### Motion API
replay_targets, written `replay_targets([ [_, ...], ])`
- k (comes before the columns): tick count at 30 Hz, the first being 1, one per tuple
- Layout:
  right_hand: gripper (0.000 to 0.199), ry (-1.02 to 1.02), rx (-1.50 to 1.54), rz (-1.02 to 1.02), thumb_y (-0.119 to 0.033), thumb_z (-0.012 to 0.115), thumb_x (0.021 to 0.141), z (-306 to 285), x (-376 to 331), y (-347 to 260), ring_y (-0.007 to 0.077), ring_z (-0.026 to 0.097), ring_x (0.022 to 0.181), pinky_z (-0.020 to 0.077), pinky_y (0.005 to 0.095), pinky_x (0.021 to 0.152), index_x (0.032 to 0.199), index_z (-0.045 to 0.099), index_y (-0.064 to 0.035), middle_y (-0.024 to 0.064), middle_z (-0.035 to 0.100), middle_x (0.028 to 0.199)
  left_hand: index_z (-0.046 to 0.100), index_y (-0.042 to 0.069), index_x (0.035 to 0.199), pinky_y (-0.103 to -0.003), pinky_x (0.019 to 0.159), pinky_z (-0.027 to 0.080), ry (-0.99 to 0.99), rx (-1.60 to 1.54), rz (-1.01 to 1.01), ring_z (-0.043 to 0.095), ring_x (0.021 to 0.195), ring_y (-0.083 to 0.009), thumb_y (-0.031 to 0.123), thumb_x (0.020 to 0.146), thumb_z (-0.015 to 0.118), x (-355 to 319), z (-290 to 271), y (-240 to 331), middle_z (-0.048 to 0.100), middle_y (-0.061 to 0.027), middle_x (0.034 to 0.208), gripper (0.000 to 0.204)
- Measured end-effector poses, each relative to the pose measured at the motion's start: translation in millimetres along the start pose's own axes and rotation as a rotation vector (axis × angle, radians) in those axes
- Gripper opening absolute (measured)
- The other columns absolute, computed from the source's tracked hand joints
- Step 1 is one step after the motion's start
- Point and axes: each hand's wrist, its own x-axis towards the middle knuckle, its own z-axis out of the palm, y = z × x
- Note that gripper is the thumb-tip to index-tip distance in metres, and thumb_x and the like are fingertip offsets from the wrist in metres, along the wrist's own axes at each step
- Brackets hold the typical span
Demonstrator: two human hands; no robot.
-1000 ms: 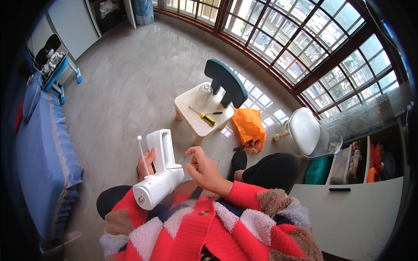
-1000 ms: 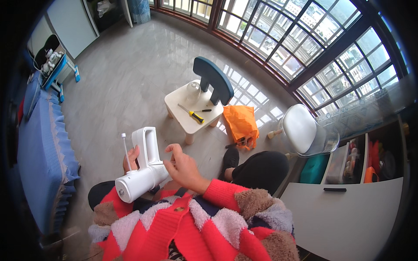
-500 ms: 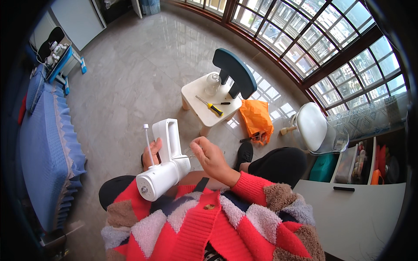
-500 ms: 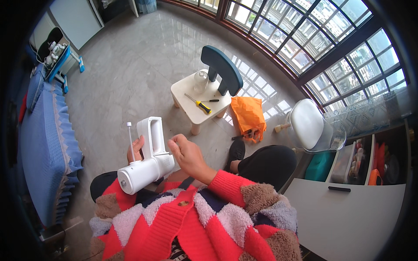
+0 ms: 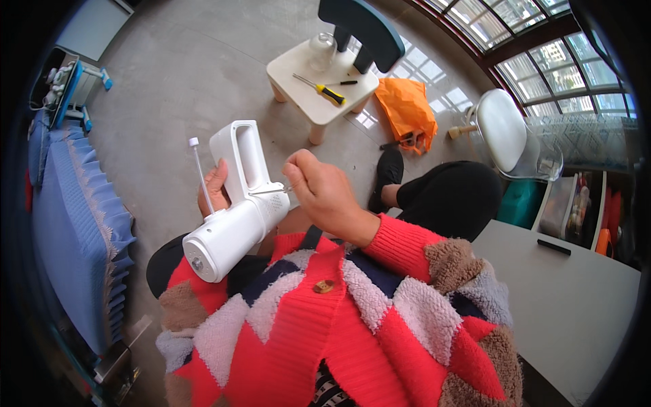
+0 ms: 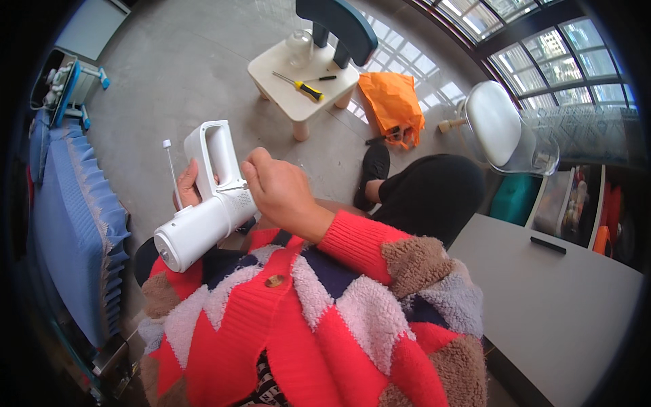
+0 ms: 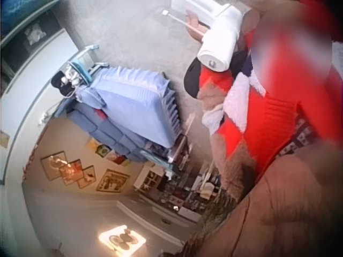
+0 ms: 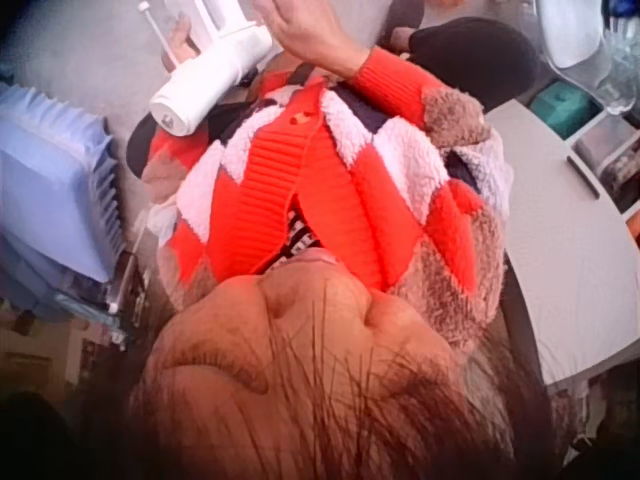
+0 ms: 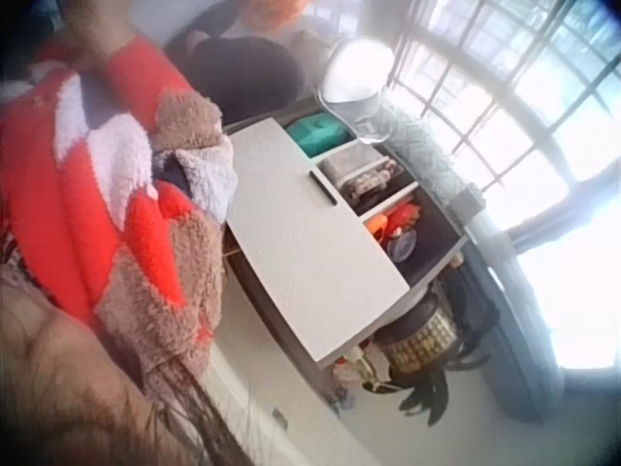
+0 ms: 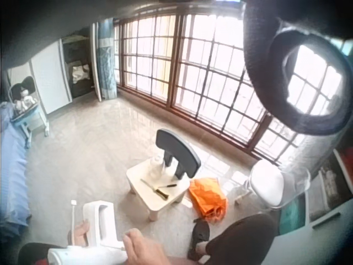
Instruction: The person disassembles a white handheld electronic device using a screwdriver. They remove screws, open the casing to reveal internal components, and then walk to a bathroom to fill a bottle with water.
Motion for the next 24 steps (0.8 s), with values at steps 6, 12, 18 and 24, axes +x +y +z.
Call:
replay_targets([
  [6, 0.023, -0.071, 0.209, 0.037, -0.017, 0.061, 0.088, -4.4, -6.3, -3.6, 0.0375, 0.062, 0.067, 0.0455, 0.0477, 0.063, 0.107, 0.05, -0.008, 0.0158, 0.062, 0.069, 0.06, 0.004, 0.086, -0.036, 0.065, 0.053, 0.037, 0.067, 0.025, 0.065, 0.066, -0.0232, 0.041, 0.093, 0.058, -6.8, 14.6, 3.3, 0.063, -0.0093, 0.073, 0.038],
  [12, 0.027, -0.047, 0.227, 0.045, -0.014, 0.063, 0.086, -0.7, -1.7, 4.1, 0.0372, 0.062, 0.069, 0.0462, 0.0461, 0.063, 0.107, 0.049, -0.0063, 0.0158, 0.06, 0.068, 0.06, 0.004, 0.083, -0.035, 0.065, 0.052, 0.09, 0.17, 0.111, 0.064, 0.066, -0.0209, 0.041, 0.094, 0.057, -3.9, 11.3, -1.3, 0.063, -0.0085, 0.073, 0.038],
  [18, 0.027, -0.132, 0.164, -0.015, -0.011, 0.061, 0.087, -5.1, -3.6, 7.8, 0.0265, 0.059, 0.063, 0.0452, 0.039, 0.06, 0.11, 0.048, -0.0062, 0.0134, 0.055, 0.066, 0.062, 0.002, 0.095, -0.034, 0.07, 0.053, -0.006, 0.205, 0.118, 0.066, 0.071, -0.0211, 0.037, 0.093, 0.06, -2.4, 6.1, -2.9, 0.066, -0.01, 0.081, 0.035],
  [24, 0.037, -0.25, -0.07, 0.146, -0.035, 0.056, 0.094, -12.3, 5.6, 7.0, 0.0347, 0.06, 0.066, 0.0463, 0.043, 0.063, 0.087, 0.063, 0.0003, 0.0202, 0.059, 0.069, 0.062, 0.003, 0.092, -0.034, 0.065, 0.053, 0.068, 0.181, 0.097, 0.065, 0.065, -0.0201, 0.04, 0.091, 0.062, -4.5, 6.1, 2.0, 0.066, -0.0094, 0.078, 0.037],
])
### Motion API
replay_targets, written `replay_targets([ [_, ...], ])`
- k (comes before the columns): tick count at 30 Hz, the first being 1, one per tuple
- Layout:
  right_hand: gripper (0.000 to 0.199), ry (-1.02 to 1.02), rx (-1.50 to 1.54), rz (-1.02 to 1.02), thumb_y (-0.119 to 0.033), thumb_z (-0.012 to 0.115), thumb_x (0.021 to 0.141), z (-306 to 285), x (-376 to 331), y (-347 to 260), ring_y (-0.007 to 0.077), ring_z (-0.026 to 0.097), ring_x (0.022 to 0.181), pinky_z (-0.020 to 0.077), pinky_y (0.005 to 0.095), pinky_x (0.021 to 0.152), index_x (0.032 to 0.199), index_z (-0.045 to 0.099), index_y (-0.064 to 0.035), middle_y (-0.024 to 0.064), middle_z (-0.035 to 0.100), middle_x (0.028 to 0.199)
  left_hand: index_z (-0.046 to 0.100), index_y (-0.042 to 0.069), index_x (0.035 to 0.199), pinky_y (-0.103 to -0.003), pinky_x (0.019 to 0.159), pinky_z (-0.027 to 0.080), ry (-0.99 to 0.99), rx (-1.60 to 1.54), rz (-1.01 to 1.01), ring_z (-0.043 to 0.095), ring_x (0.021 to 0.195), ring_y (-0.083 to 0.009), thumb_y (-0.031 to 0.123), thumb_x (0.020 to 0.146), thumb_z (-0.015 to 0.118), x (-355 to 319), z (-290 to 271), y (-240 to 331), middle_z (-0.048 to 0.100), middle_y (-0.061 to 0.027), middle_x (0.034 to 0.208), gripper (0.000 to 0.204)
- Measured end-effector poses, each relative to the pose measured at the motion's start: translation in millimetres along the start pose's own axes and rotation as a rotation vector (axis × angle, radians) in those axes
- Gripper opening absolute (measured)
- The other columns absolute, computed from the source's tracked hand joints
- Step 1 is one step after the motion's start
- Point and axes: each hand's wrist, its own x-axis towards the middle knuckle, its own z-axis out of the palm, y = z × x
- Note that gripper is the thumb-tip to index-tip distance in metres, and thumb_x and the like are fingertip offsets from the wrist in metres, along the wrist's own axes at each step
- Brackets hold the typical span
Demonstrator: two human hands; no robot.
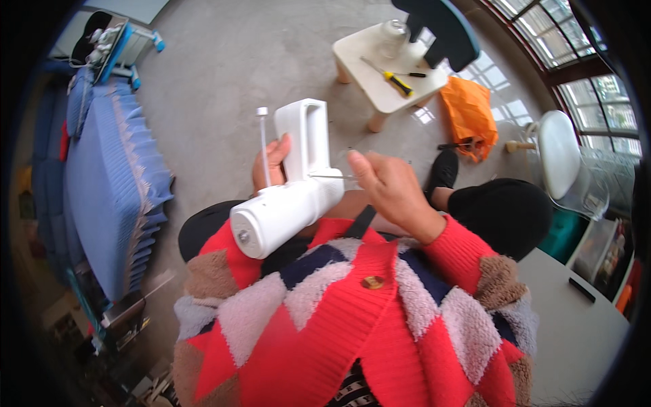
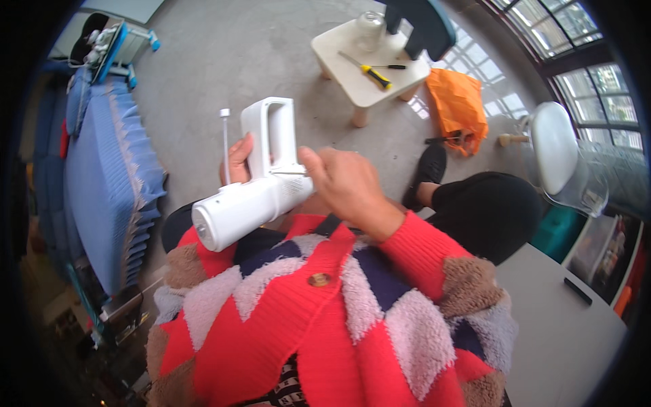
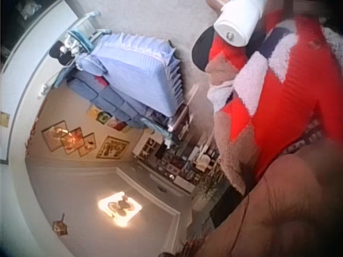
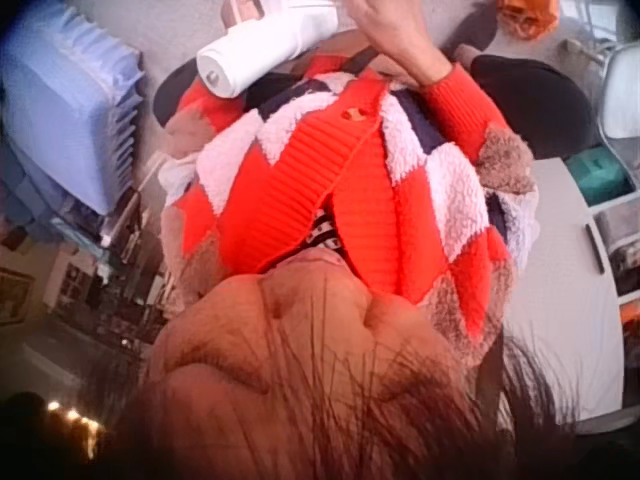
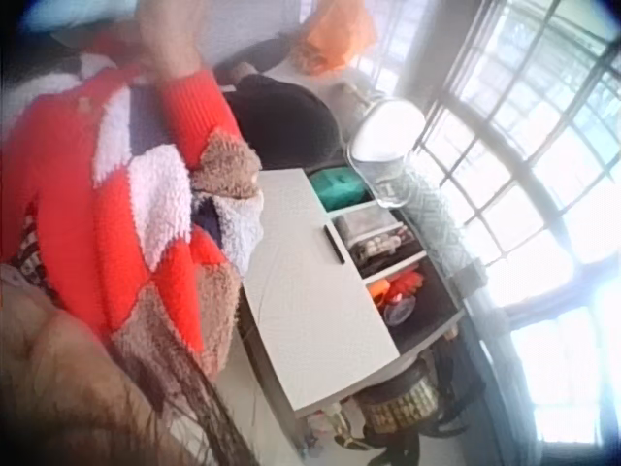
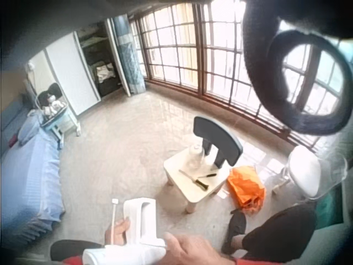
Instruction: The person disassembles a white handheld electronic device using a screwdriver. They remove screws, open the casing to reveal internal components, and then walk to a bathroom to fill a bottle with water.
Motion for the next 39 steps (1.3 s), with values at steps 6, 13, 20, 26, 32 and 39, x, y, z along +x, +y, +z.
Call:
replay_targets([
  [6, 0.035, -0.133, 0.175, 0.058, -0.03, 0.062, 0.091, -2.6, 5.3, 6.0, 0.0414, 0.062, 0.072, 0.0467, 0.0457, 0.064, 0.081, 0.064, 0.0034, 0.0238, 0.062, 0.071, 0.06, 0.001, 0.094, -0.035, 0.066, 0.055, -0.025, 0.003, -0.016, 0.066, 0.067, -0.0217, 0.038, 0.091, 0.063, -2.0, 3.5, 5.8, 0.066, -0.0114, 0.078, 0.037],
  [13, 0.024, 0.068, -0.073, -0.229, -0.019, 0.07, 0.085, 2.2, 0.5, -0.5, 0.0351, 0.057, 0.057, 0.0433, 0.0419, 0.054, 0.082, 0.056, 0.0005, 0.0176, 0.056, 0.061, 0.06, 0.0, 0.096, -0.035, 0.068, 0.055, 0.003, 0.01, -0.002, 0.066, 0.068, -0.0218, 0.037, 0.091, 0.063, -1.5, 3.2, 5.4, 0.066, -0.0122, 0.079, 0.038],
  [20, 0.024, 0.048, -0.249, -0.152, -0.022, 0.069, 0.086, 7.4, 2.8, -3.1, 0.0367, 0.057, 0.055, 0.044, 0.0432, 0.054, 0.079, 0.059, -0.002, 0.0168, 0.057, 0.06, 0.061, 0.002, 0.095, -0.035, 0.068, 0.054, -0.082, -0.003, -0.008, 0.066, 0.068, -0.0216, 0.036, 0.092, 0.063, 1.0, 0.3, 5.4, 0.067, -0.0119, 0.079, 0.035],
  [26, 0.032, 0.187, -0.026, -0.296, -0.028, 0.068, 0.087, 8.2, 4.0, -3.8, 0.0363, 0.058, 0.056, 0.0448, 0.0435, 0.054, 0.072, 0.06, 0.0, 0.017, 0.059, 0.062, 0.061, 0.0, 0.098, -0.035, 0.068, 0.054, -0.072, -0.032, -0.03, 0.067, 0.07, -0.0217, 0.037, 0.092, 0.062, -2.5, 2.1, 5.0, 0.068, -0.0125, 0.082, 0.037],
  [32, 0.021, -0.04, -0.405, -0.121, -0.02, 0.072, 0.081, 9.2, 2.2, -5.2, 0.0362, 0.059, 0.057, 0.0438, 0.0449, 0.05, 0.085, 0.06, -0.003, 0.0133, 0.061, 0.069, 0.06, -0.002, 0.107, -0.035, 0.073, 0.055, -0.188, -0.066, -0.037, 0.068, 0.076, -0.0228, 0.034, 0.093, 0.06, 0.6, -3.2, 5.6, 0.069, -0.0132, 0.091, 0.038],
  [39, 0.013, 0.158, -0.166, -0.505, -0.014, 0.067, 0.081, 14.2, -4.3, -5.9, 0.0356, 0.061, 0.059, 0.0484, 0.0429, 0.055, 0.084, 0.063, -0.0015, 0.0128, 0.059, 0.066, 0.062, -0.002, 0.105, -0.037, 0.073, 0.056, -0.165, -0.187, -0.073, 0.069, 0.077, -0.0236, 0.031, 0.092, 0.062, 2.9, -8.1, 6.1, 0.069, -0.0135, 0.089, 0.035],
])
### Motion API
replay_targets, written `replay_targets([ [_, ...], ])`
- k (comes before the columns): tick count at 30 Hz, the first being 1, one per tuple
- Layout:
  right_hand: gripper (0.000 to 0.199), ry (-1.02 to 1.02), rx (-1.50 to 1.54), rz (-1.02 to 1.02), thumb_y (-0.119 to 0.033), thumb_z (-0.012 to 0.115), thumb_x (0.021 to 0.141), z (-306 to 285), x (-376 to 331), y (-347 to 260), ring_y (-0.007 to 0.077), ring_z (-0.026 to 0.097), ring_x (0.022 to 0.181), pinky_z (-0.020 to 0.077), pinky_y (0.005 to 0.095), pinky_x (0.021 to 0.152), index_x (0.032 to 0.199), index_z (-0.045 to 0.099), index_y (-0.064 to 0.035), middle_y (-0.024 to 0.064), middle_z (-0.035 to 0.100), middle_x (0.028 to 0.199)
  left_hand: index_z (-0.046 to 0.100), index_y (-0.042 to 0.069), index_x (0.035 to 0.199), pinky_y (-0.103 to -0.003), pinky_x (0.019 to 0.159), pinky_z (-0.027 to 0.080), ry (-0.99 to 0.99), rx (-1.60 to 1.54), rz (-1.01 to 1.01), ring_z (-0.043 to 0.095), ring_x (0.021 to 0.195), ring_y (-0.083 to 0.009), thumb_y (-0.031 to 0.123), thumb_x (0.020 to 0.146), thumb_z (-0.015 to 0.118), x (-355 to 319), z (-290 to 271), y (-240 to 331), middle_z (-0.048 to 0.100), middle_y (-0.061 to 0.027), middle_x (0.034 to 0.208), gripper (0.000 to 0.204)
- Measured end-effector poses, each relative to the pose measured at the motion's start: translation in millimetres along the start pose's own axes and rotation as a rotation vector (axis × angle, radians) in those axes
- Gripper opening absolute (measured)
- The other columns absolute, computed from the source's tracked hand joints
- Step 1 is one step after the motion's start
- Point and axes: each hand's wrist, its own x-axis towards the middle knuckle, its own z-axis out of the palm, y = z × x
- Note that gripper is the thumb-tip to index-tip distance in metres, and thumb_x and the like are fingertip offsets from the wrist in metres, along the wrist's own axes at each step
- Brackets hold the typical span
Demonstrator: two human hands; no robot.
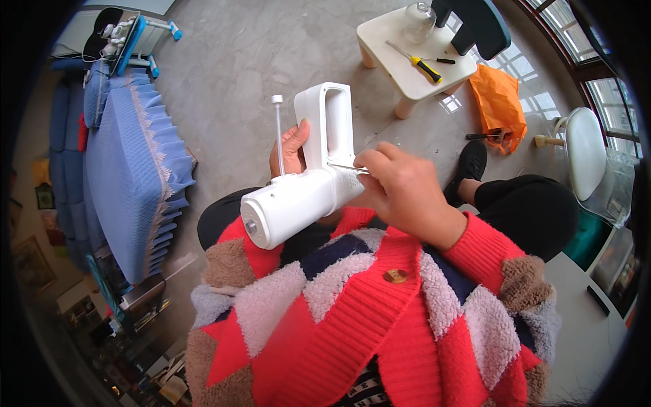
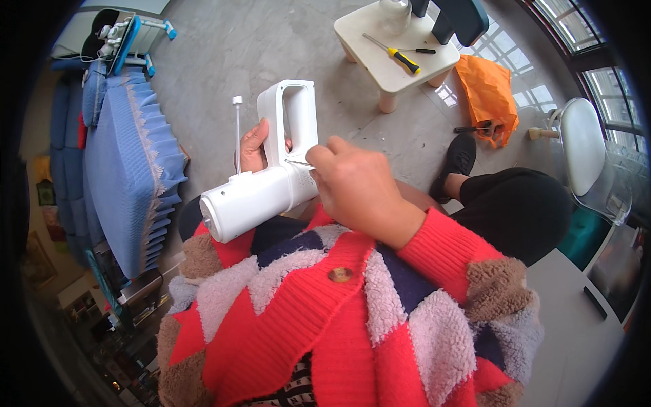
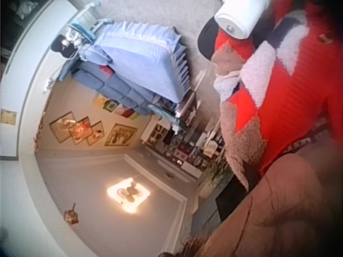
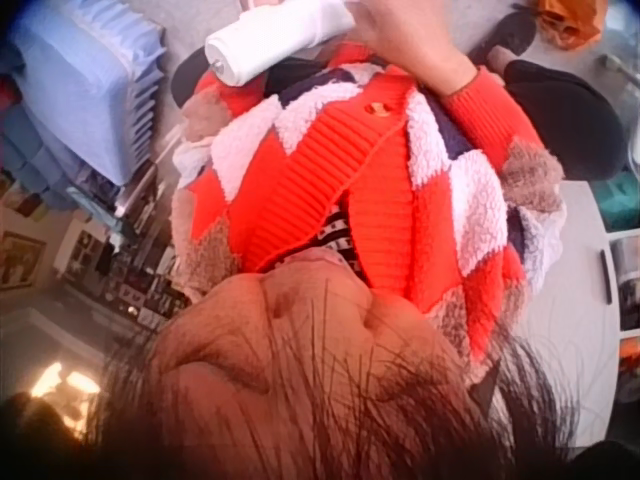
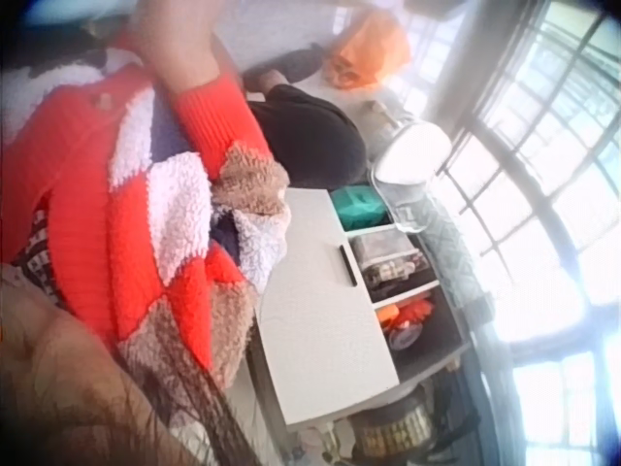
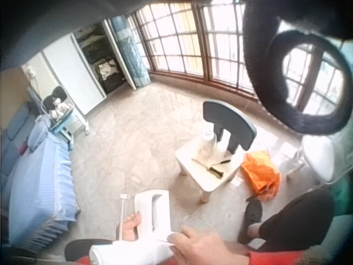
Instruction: The person disassembles a white handheld electronic device using a screwdriver. They remove screws, open the casing to reveal internal components, and then walk to a bathroom to fill a bottle with water.
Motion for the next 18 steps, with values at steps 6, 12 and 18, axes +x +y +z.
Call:
replay_targets([
  [6, 0.01, -0.287, 0.155, 0.364, -0.011, 0.067, 0.084, -29.0, -4.7, 6.4, 0.0314, 0.063, 0.069, 0.0482, 0.0362, 0.059, 0.087, 0.067, -0.0008, 0.0173, 0.064, 0.079, 0.064, 0.001, 0.095, -0.041, 0.073, 0.057, -0.077, -0.012, -0.056, 0.069, 0.075, -0.0253, 0.033, 0.091, 0.063, 3.0, -11.4, -0.7, 0.068, -0.0126, 0.081, 0.033],
  [12, 0.015, 0.083, 0.486, 0.253, -0.012, 0.062, 0.093, -23.3, -1.2, 13.7, 0.0099, 0.056, 0.06, 0.0419, 0.0251, 0.052, 0.097, 0.068, 0.0011, 0.007, 0.065, 0.081, 0.06, 0.004, 0.09, -0.039, 0.079, 0.053, -0.099, -0.121, -0.098, 0.06, 0.083, -0.0237, 0.043, 0.099, 0.048, 3.3, -17.8, -6.2, 0.055, -0.0067, 0.067, 0.042],
  [18, 0.014, -0.008, 0.906, 0.59, -0.014, 0.061, 0.095, -31.8, -7.7, 25.3, -0.0013, 0.047, 0.063, 0.0365, 0.0153, 0.053, 0.097, 0.064, -0.0007, -0.0049, 0.059, 0.078, 0.056, 0.006, 0.088, -0.034, 0.084, 0.046, -0.16, -0.106, 0.027, 0.052, 0.078, -0.0208, 0.042, 0.103, 0.04, 3.8, -17.9, -10.9, 0.047, -0.0039, 0.063, 0.042],
])
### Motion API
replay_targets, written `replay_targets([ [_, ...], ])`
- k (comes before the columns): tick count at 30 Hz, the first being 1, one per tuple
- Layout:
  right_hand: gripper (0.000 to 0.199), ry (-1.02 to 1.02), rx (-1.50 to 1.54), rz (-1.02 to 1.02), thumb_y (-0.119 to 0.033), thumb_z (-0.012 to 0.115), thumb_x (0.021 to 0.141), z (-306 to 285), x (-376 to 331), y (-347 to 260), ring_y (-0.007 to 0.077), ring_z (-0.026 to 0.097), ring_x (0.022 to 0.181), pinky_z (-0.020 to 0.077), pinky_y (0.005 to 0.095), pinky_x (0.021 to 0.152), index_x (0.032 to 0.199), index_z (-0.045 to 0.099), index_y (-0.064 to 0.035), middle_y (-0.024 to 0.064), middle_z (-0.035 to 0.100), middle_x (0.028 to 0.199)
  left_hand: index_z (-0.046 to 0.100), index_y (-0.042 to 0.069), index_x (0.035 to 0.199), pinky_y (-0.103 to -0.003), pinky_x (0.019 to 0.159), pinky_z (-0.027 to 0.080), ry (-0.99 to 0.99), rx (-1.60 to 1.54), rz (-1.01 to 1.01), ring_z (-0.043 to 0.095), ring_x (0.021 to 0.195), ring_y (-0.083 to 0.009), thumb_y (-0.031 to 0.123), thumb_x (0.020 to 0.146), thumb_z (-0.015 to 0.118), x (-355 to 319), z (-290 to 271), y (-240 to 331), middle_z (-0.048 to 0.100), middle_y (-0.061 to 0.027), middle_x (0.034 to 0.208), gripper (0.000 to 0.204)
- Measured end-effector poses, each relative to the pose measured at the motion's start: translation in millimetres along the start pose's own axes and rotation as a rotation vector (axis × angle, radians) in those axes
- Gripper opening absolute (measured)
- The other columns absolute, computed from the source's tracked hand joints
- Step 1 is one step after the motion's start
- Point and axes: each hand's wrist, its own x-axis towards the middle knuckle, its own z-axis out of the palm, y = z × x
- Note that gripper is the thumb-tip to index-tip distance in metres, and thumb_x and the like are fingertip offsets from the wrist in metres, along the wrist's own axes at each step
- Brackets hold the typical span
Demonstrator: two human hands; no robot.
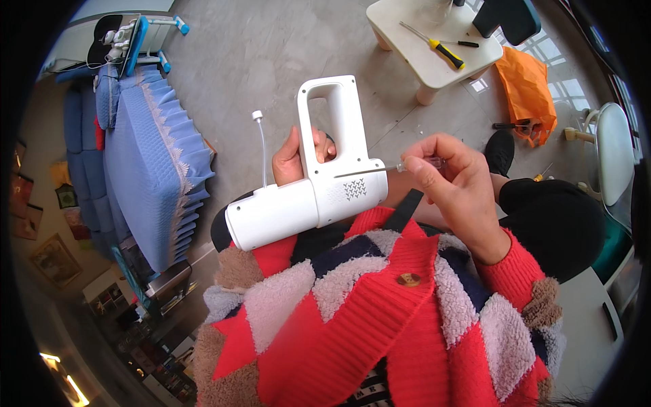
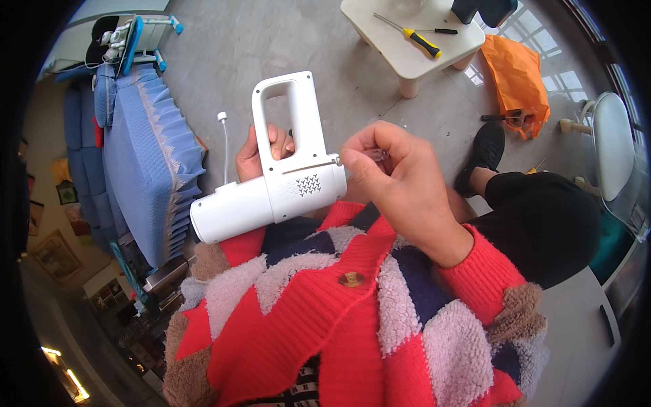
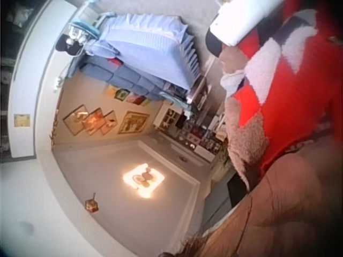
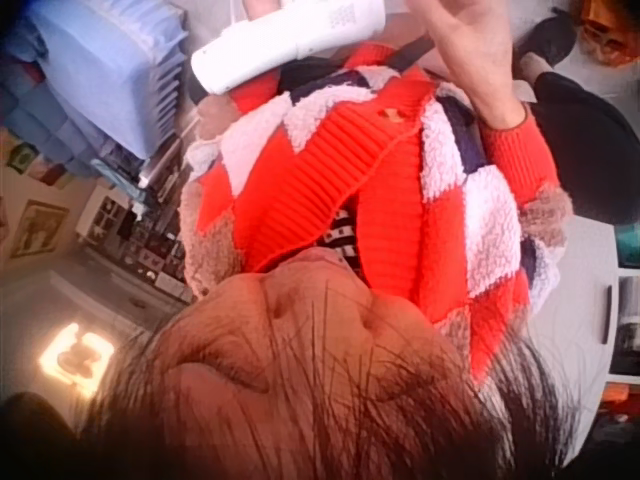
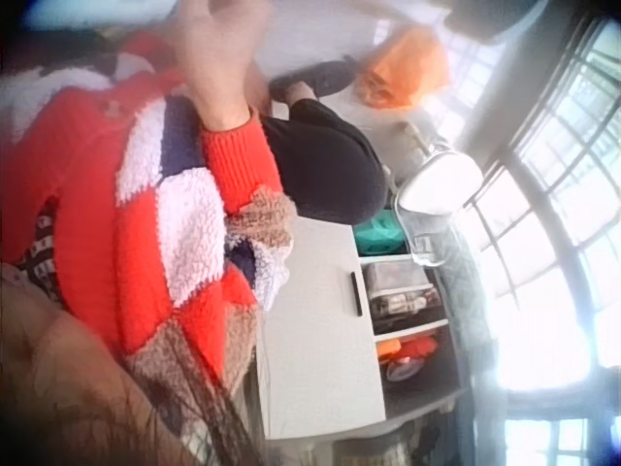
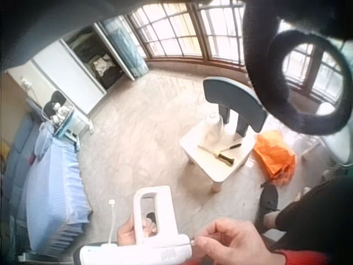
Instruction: The person disassembles a white handheld electronic device using a screwdriver. They remove screws, open the casing to reveal internal components, and then walk to a bathroom to fill a bottle with water.
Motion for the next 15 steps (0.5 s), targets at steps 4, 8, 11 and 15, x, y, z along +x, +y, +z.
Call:
replay_targets([
  [4, 0.011, -0.004, 0.062, 0.077, -0.011, 0.063, 0.093, 0.5, 5.9, 5.1, 0.0003, 0.05, 0.065, 0.0394, 0.0165, 0.055, 0.094, 0.062, -0.0003, -0.0034, 0.059, 0.077, 0.054, 0.007, 0.085, -0.031, 0.083, 0.044, -0.019, 0.01, 0.012, 0.048, 0.074, -0.019, 0.042, 0.103, 0.039, 2.9, -4.5, -3.8, 0.047, -0.0035, 0.063, 0.042],
  [8, 0.008, -0.014, 0.131, 0.152, -0.004, 0.065, 0.089, 3.9, 13.2, 14.4, 0.0045, 0.055, 0.068, 0.0453, 0.0197, 0.059, 0.092, 0.062, 0.0026, 0.0019, 0.061, 0.078, 0.054, 0.008, 0.084, -0.032, 0.082, 0.044, -0.012, 0.002, -0.017, 0.048, 0.074, -0.0188, 0.043, 0.103, 0.039, 7.7, -10.9, -5.4, 0.049, -0.0037, 0.063, 0.042],
  [11, 0.01, -0.003, 0.092, 0.102, -0.004, 0.067, 0.088, 6.4, 18.6, 24.2, 0.0065, 0.056, 0.066, 0.0455, 0.021, 0.059, 0.094, 0.063, 0.0026, 0.0047, 0.061, 0.082, 0.055, 0.008, 0.085, -0.033, 0.083, 0.045, -0.003, -0.015, -0.033, 0.05, 0.075, -0.0195, 0.043, 0.102, 0.039, 11.6, -16.6, -7.1, 0.052, -0.0052, 0.063, 0.042],
  [15, 0.011, -0.008, -0.007, -0.01, -0.003, 0.068, 0.086, 1.7, 23.5, 31.8, 0.0104, 0.057, 0.066, 0.046, 0.0233, 0.059, 0.095, 0.063, 0.0022, 0.0083, 0.058, 0.085, 0.055, 0.008, 0.085, -0.032, 0.083, 0.044, 0.061, 0.004, -0.065, 0.05, 0.075, -0.0192, 0.043, 0.102, 0.039, 13.2, -24.6, -11.9, 0.051, -0.0049, 0.062, 0.043],
])
